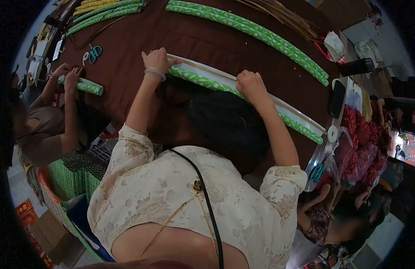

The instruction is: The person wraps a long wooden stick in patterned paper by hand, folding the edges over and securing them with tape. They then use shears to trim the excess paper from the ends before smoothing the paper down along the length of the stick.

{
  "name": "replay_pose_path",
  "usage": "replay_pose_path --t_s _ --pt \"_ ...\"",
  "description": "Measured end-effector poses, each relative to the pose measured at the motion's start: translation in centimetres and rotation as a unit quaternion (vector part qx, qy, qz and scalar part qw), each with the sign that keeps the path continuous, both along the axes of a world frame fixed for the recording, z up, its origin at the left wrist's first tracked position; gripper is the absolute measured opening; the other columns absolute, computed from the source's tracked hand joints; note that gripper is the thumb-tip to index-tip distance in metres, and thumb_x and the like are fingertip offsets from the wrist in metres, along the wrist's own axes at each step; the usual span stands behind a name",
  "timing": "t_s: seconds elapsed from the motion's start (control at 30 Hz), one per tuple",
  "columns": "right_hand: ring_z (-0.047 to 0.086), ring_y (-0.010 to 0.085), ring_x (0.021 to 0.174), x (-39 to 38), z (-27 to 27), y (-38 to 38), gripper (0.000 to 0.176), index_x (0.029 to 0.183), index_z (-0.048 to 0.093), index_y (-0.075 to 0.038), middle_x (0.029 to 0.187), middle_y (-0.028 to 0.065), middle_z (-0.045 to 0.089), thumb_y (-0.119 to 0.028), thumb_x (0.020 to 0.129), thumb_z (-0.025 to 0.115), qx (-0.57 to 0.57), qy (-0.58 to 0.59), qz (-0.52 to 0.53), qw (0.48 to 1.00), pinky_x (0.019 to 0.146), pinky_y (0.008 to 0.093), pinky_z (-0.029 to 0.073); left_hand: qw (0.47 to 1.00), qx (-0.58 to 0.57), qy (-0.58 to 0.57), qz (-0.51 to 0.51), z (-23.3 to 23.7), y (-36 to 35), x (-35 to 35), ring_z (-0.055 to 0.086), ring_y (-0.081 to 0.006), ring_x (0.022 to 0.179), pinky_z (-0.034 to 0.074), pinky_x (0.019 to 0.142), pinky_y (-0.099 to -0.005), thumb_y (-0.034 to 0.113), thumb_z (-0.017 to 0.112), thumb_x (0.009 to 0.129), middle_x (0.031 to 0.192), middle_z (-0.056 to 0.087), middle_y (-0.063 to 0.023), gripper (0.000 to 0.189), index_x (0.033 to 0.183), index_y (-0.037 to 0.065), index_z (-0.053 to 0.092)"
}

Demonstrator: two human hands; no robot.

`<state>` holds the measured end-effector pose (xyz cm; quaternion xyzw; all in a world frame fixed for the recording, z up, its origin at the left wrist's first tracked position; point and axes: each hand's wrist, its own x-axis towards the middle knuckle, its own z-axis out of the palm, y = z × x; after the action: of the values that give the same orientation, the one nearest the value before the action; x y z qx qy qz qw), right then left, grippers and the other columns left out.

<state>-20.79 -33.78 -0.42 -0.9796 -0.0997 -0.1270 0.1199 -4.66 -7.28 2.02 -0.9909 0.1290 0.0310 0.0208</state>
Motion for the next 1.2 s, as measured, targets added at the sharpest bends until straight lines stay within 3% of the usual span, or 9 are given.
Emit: replay_pose_path --t_s 1.2 --pt "0.056 0.0257 0.062 0.12 -0.38 0.52 0.007 0.074 0.053 -0.006 0.068 0.0086 0.055 -0.011 0.077 0.058 -0.017 -0.050 -0.027 0.998 0.059 0.0359 0.040 1.000 -0.004 -0.022 -0.006 -0.33 0.14 -0.08 0.060 -0.0334 0.096 0.030 0.097 -0.0537 0.060 0.069 0.062 0.088 0.068 -0.0121 0.059 0.088 0.007 0.066"
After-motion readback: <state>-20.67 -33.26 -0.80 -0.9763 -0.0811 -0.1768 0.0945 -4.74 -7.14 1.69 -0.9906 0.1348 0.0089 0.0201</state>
